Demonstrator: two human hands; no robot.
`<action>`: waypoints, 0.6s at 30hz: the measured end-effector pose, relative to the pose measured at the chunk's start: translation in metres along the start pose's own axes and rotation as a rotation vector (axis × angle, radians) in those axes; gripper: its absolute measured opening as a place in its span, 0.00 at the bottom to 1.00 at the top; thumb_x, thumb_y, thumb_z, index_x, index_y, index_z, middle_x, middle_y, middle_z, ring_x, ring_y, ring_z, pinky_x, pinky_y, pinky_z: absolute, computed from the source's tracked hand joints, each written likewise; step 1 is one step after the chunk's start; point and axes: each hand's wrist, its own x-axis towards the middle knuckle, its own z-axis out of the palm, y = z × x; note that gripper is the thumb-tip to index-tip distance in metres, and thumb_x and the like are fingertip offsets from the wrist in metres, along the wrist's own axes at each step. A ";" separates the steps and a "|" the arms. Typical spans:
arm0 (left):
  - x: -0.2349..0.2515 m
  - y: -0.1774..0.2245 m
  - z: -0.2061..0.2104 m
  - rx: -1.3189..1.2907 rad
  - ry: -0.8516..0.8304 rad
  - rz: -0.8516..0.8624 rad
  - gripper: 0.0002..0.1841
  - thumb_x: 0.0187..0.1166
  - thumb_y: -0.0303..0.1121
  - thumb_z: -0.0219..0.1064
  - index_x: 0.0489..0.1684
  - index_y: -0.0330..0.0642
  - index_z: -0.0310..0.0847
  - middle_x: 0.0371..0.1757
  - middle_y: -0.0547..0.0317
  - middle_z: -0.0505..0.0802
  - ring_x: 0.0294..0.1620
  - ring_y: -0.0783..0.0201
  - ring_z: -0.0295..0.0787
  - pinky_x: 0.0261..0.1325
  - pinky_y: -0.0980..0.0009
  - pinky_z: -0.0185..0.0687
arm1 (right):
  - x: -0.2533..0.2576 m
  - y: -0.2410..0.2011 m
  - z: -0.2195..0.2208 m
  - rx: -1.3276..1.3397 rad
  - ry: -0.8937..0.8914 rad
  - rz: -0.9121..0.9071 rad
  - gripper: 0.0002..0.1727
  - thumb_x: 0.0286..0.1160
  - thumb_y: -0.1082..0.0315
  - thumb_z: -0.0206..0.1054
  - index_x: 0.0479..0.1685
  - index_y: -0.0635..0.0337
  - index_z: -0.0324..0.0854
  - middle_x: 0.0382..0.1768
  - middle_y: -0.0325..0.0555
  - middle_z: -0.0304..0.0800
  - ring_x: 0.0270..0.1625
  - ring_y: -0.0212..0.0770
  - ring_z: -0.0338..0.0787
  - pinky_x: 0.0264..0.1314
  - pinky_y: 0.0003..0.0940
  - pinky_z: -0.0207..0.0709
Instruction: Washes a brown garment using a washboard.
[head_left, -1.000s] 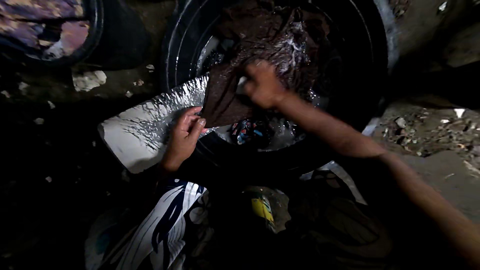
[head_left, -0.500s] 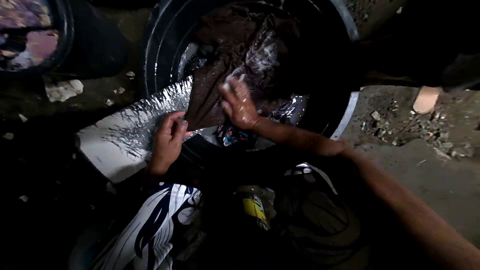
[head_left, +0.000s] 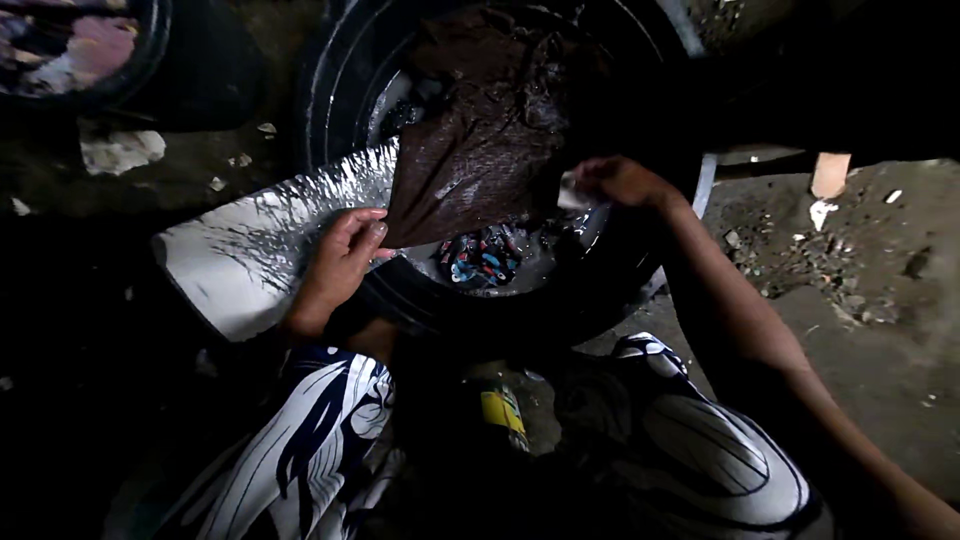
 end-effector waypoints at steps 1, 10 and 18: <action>0.000 0.001 0.000 0.001 -0.002 -0.002 0.20 0.90 0.36 0.57 0.71 0.31 0.74 0.60 0.48 0.87 0.53 0.66 0.92 0.54 0.64 0.94 | -0.007 -0.002 0.003 -0.091 -0.089 0.086 0.18 0.90 0.61 0.60 0.63 0.67 0.82 0.47 0.58 0.89 0.42 0.45 0.88 0.53 0.48 0.83; 0.002 -0.002 -0.003 0.012 -0.034 0.046 0.20 0.89 0.35 0.58 0.70 0.28 0.74 0.61 0.46 0.87 0.51 0.67 0.92 0.54 0.66 0.93 | 0.012 0.034 0.084 -0.240 0.178 0.425 0.40 0.80 0.65 0.70 0.86 0.77 0.57 0.84 0.81 0.59 0.84 0.79 0.63 0.82 0.69 0.64; 0.000 0.001 -0.001 -0.018 -0.025 0.053 0.19 0.86 0.32 0.59 0.68 0.27 0.77 0.54 0.49 0.90 0.47 0.69 0.92 0.52 0.69 0.93 | 0.028 0.040 0.056 -0.100 0.004 0.326 0.26 0.82 0.60 0.69 0.71 0.71 0.78 0.68 0.69 0.83 0.71 0.63 0.83 0.77 0.59 0.71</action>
